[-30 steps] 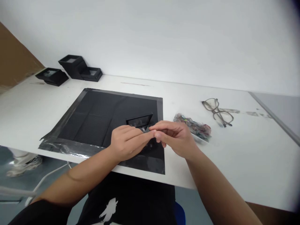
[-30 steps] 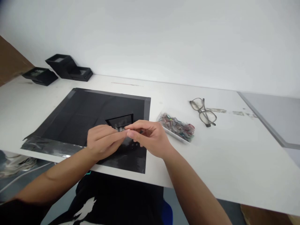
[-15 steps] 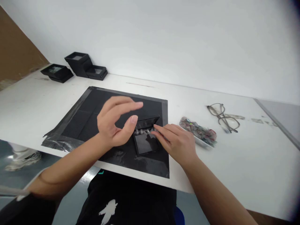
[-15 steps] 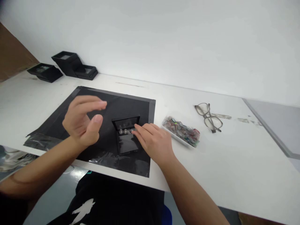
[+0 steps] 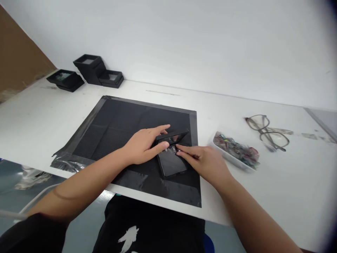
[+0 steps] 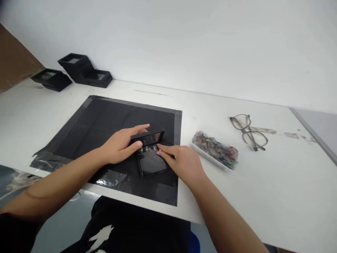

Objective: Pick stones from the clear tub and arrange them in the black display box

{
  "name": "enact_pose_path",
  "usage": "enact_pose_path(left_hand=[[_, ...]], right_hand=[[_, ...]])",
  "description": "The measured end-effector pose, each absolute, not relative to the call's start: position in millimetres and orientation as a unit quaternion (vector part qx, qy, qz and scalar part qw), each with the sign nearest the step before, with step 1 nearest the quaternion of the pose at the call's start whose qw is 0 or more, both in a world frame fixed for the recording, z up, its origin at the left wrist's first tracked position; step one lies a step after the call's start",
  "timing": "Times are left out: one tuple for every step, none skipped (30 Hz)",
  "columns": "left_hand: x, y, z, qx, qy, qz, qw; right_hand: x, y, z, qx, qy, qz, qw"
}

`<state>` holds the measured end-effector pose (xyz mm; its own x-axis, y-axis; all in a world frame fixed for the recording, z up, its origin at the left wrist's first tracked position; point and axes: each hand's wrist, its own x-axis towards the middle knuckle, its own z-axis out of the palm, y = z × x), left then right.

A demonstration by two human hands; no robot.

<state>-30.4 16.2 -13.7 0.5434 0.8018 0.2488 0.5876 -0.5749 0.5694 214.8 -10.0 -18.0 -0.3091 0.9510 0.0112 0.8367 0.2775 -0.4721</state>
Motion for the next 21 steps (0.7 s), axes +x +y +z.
enact_pose_path(left_hand=[[-30.0,16.0,-13.7,0.851,0.412,0.247,0.212],[-29.7,16.0,-14.0,0.85,0.414,0.249,0.208],[-29.3,16.3,-14.6,0.85,0.414,0.252,0.205],[-29.1,16.7,-15.3,0.85,0.414,0.254,0.205],[-28.8,17.1,-16.0,0.85,0.413,0.254,0.208],[-28.6,17.4,-16.6,0.848,0.415,0.255,0.21],[-28.4,17.6,-17.1,0.844,0.422,0.257,0.208],[-28.2,17.7,-17.4,0.838,0.433,0.263,0.203],[-28.1,17.7,-17.5,0.829,0.447,0.272,0.196],[-28.2,17.7,-17.5,0.82,0.461,0.283,0.189],[-28.7,17.8,-17.5,0.811,0.47,0.295,0.185],[-29.5,17.9,-17.4,0.806,0.473,0.307,0.181],[-30.7,18.2,-17.3,0.805,0.469,0.319,0.174],[-32.2,18.6,-17.2,0.807,0.459,0.332,0.165],[-33.9,19.0,-17.2,0.811,0.447,0.346,0.153],[-35.7,19.4,-17.0,0.813,0.434,0.363,0.14],[-37.2,19.6,-16.8,0.813,0.422,0.379,0.129],[-38.4,19.5,-16.3,0.812,0.412,0.395,0.121],[-39.1,19.2,-15.7,0.81,0.405,0.408,0.115],[-39.3,18.7,-14.7,0.809,0.4,0.416,0.11],[-38.9,18.0,-13.5,0.81,0.398,0.417,0.101]], right_hand=[[213.8,-9.5,-19.5,-0.573,-0.781,0.196,0.154],[212.7,-8.9,-21.2,-0.575,-0.777,0.195,0.163],[211.8,-8.3,-23.1,-0.577,-0.774,0.193,0.173],[211.2,-7.5,-24.9,-0.577,-0.772,0.192,0.183],[211.1,-6.9,-26.3,-0.577,-0.771,0.192,0.192],[211.4,-6.4,-27.2,-0.573,-0.77,0.197,0.199],[212.3,-6.2,-27.6,-0.568,-0.769,0.207,0.207],[213.5,-6.2,-27.5,-0.562,-0.768,0.219,0.215],[214.9,-6.4,-27.0,-0.556,-0.767,0.232,0.221],[216.3,-6.6,-26.2,-0.551,-0.766,0.243,0.225],[217.4,-6.9,-25.5,-0.55,-0.764,0.248,0.228],[218.1,-7.1,-24.9,-0.55,-0.764,0.248,0.228],[218.3,-7.2,-24.7,-0.553,-0.765,0.242,0.225],[217.9,-7.1,-24.8,-0.556,-0.767,0.232,0.221],[217.2,-6.9,-25.2,-0.559,-0.768,0.224,0.219],[216.3,-6.6,-25.8,-0.562,-0.767,0.218,0.219],[215.3,-6.4,-26.5,-0.565,-0.765,0.217,0.219],[214.5,-6.2,-27.2,-0.569,-0.762,0.217,0.222],[214.0,-6.2,-27.7,-0.571,-0.758,0.22,0.226],[213.8,-6.2,-27.9,-0.573,-0.754,0.223,0.231],[214.0,-6.3,-28.0,-0.574,-0.751,0.225,0.236]])
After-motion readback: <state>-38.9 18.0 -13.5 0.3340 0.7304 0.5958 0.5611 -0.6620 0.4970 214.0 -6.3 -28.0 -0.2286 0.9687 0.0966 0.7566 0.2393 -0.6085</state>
